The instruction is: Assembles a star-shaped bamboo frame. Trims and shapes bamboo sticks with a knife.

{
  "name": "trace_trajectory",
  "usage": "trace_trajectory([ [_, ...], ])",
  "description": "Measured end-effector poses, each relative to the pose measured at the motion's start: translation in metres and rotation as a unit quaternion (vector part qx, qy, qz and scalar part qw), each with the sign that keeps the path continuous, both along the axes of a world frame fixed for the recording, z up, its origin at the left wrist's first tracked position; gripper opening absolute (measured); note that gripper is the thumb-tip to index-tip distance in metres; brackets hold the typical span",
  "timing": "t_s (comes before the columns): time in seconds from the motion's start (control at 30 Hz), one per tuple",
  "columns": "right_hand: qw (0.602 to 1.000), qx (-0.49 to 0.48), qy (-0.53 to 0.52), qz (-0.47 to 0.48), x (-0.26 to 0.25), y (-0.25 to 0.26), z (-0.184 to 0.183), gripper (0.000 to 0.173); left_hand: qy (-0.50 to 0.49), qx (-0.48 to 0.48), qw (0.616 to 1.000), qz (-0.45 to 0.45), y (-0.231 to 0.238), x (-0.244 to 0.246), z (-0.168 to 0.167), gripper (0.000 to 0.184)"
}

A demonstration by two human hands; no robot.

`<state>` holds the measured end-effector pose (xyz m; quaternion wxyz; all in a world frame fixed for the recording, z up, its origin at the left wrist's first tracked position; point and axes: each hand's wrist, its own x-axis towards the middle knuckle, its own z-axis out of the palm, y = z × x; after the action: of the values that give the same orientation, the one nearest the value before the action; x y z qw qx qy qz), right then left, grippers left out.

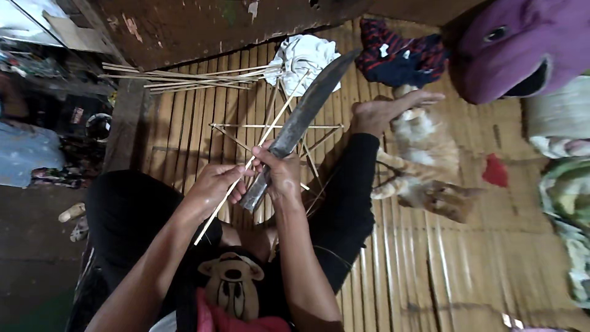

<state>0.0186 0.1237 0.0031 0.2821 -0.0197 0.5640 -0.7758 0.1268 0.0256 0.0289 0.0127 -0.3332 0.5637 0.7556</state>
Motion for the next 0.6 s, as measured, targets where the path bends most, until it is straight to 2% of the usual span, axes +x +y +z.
trace_trajectory([
  [0.3,1.0,0.013,0.015,0.003,0.0048,0.003,0.0014,0.016,0.007,0.014,1.0,0.004,0.0001,-0.001,-0.0026,0.033],
  [0.5,0.999,0.04,0.032,0.0,0.0055,-0.0008,0.0005,0.015,-0.007,-0.04,0.999,-0.021,0.004,-0.0072,-0.0019,0.029],
  [0.6,0.998,0.041,0.051,0.011,0.0095,0.001,0.0006,0.014,-0.004,-0.104,0.994,-0.026,0.0055,-0.0077,-0.007,0.028],
])
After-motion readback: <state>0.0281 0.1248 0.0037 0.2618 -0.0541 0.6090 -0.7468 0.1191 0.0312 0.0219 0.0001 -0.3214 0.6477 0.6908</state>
